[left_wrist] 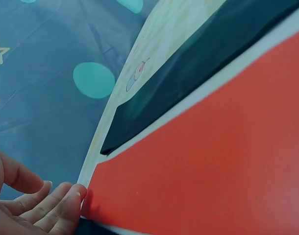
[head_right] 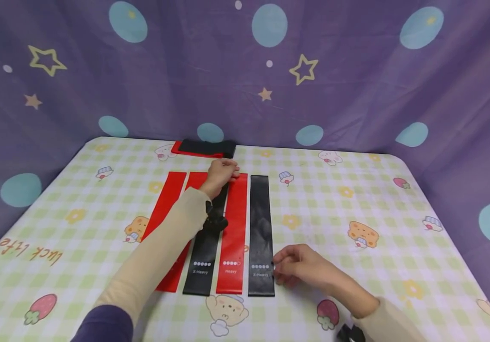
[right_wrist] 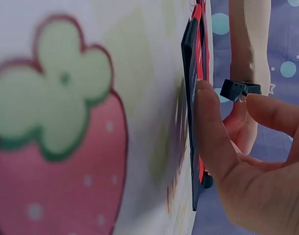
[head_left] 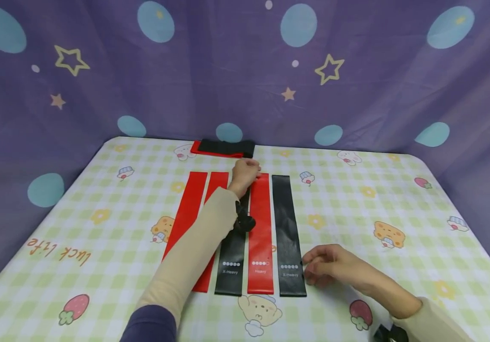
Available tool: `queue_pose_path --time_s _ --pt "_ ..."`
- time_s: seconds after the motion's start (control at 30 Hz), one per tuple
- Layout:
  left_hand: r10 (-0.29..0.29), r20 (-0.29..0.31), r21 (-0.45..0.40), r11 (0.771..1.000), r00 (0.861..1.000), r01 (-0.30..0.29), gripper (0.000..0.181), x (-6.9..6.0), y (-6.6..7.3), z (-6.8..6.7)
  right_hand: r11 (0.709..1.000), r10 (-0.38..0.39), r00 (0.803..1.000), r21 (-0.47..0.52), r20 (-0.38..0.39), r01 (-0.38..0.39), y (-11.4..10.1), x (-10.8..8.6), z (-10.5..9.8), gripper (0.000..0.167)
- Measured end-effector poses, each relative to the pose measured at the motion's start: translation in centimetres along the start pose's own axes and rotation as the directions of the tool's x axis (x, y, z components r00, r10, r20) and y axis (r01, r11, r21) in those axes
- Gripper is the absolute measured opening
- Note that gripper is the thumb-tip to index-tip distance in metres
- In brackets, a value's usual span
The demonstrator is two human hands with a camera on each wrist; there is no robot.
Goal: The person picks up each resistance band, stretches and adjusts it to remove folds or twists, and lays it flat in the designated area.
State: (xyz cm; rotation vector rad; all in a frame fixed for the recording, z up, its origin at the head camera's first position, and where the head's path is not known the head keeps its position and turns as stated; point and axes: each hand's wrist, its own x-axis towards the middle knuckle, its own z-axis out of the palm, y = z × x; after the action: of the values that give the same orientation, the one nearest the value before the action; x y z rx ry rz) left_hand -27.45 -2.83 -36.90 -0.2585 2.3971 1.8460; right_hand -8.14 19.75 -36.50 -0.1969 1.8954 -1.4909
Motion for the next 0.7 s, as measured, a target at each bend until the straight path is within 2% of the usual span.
queue_pose_path --time_s 0.23,0.4,0.57,0.7 --pt "0.001 -0.014 -0.012 1.000 1.000 -0.001 0.033 0.2 -0.4 -1.0 0.999 -0.034 0.999 -0.015 -0.027 0.034 -0.8 1.1 -0.5 0.033" --pt "0.007 -0.049 -0.028 1.000 0.999 -0.008 0.032 0.4 -0.8 -1.8 0.997 -0.070 0.996 -0.039 -0.062 0.068 -1.5 2.1 -1.0 0.034" --pt "0.007 -0.084 -0.061 0.998 0.996 -0.012 0.030 0.3 -1.1 -2.8 0.994 -0.092 0.990 -0.066 -0.110 0.085 -2.3 3.6 -1.7 0.034" --pt "0.008 -0.102 -0.079 0.997 0.995 -0.016 0.029 0.1 -1.1 -3.3 0.996 -0.089 0.984 -0.041 -0.152 0.084 -3.0 5.1 -2.5 0.033"
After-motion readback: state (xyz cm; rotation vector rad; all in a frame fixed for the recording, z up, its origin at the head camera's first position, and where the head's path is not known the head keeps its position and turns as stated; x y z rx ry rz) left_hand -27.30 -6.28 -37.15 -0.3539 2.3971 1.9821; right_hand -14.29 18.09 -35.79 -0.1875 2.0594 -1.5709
